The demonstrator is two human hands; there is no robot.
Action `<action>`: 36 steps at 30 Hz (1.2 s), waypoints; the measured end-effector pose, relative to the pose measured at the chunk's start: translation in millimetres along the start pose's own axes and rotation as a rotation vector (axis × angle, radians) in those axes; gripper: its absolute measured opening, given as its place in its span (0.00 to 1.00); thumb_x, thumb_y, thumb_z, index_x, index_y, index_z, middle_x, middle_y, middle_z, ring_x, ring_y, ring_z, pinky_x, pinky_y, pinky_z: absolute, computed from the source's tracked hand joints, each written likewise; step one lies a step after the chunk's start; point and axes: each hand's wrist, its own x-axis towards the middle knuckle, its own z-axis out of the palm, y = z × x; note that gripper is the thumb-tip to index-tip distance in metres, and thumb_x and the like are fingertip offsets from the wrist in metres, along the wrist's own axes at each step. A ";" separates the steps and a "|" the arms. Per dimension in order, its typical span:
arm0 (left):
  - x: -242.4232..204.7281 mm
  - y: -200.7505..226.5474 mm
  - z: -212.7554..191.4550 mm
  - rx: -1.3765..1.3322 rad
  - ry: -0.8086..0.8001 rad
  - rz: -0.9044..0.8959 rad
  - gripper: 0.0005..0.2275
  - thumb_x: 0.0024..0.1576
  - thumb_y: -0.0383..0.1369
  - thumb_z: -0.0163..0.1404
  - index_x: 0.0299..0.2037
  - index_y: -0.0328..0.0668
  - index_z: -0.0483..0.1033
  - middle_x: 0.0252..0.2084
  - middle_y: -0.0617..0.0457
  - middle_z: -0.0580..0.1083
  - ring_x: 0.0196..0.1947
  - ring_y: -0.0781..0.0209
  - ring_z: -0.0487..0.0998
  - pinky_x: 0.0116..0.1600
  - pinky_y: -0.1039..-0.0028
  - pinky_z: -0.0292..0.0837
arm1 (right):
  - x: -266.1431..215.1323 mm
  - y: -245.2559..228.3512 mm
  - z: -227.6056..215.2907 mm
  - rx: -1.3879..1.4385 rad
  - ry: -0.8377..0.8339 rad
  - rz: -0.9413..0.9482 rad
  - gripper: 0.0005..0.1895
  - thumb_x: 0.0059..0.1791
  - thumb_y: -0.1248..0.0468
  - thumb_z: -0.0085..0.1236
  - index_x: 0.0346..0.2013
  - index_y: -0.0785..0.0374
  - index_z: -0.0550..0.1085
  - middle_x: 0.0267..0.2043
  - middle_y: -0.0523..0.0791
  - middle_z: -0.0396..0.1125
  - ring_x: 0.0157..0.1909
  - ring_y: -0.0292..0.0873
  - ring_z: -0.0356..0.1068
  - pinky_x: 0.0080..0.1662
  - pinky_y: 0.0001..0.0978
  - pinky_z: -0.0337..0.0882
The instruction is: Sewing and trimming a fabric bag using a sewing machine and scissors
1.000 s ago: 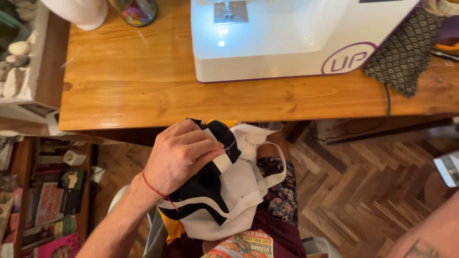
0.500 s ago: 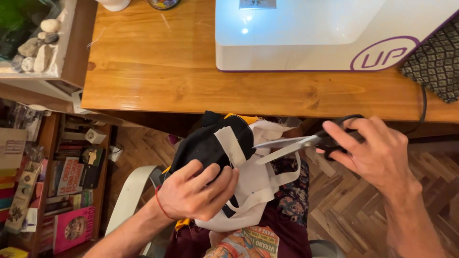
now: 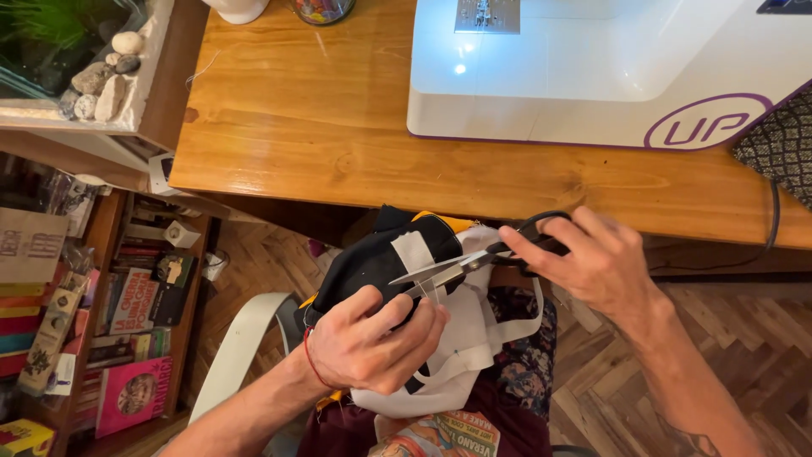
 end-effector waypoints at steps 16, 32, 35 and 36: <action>-34.9 -153.3 -10.7 0.028 0.012 -0.408 0.07 0.71 0.30 0.66 0.40 0.40 0.88 0.35 0.52 0.84 0.32 0.60 0.79 0.38 0.73 0.73 | -40.7 9.4 -48.1 0.241 -0.048 0.241 0.31 0.47 0.63 0.82 0.64 0.54 0.79 0.36 0.42 0.71 0.36 0.41 0.69 0.35 0.33 0.70; -87.0 -273.2 51.9 0.060 -0.250 -0.616 0.35 0.53 0.11 0.45 0.75 0.40 0.69 0.63 0.34 0.70 0.55 0.29 0.72 0.47 0.43 0.73 | -150.8 -30.6 -49.0 0.934 0.115 1.082 0.32 0.50 0.77 0.58 0.70 0.67 0.69 0.52 0.52 0.72 0.38 0.39 0.68 0.35 0.29 0.76; -110.5 -263.1 36.9 0.152 -0.190 -0.569 0.20 0.57 0.20 0.55 0.60 0.43 0.74 0.51 0.42 0.70 0.48 0.37 0.77 0.45 0.52 0.74 | -216.0 -18.1 -47.1 1.041 0.123 1.331 0.31 0.58 0.82 0.47 0.78 0.75 0.62 0.52 0.55 0.63 0.54 0.49 0.67 0.55 0.36 0.73; -114.9 -262.3 36.5 0.252 -0.152 -0.524 0.05 0.65 0.29 0.63 0.46 0.50 0.80 0.38 0.52 0.75 0.33 0.44 0.79 0.35 0.57 0.70 | -247.1 -9.4 -42.6 0.972 0.081 1.334 0.37 0.58 0.78 0.52 0.84 0.75 0.58 0.54 0.55 0.59 0.56 0.47 0.63 0.66 0.34 0.64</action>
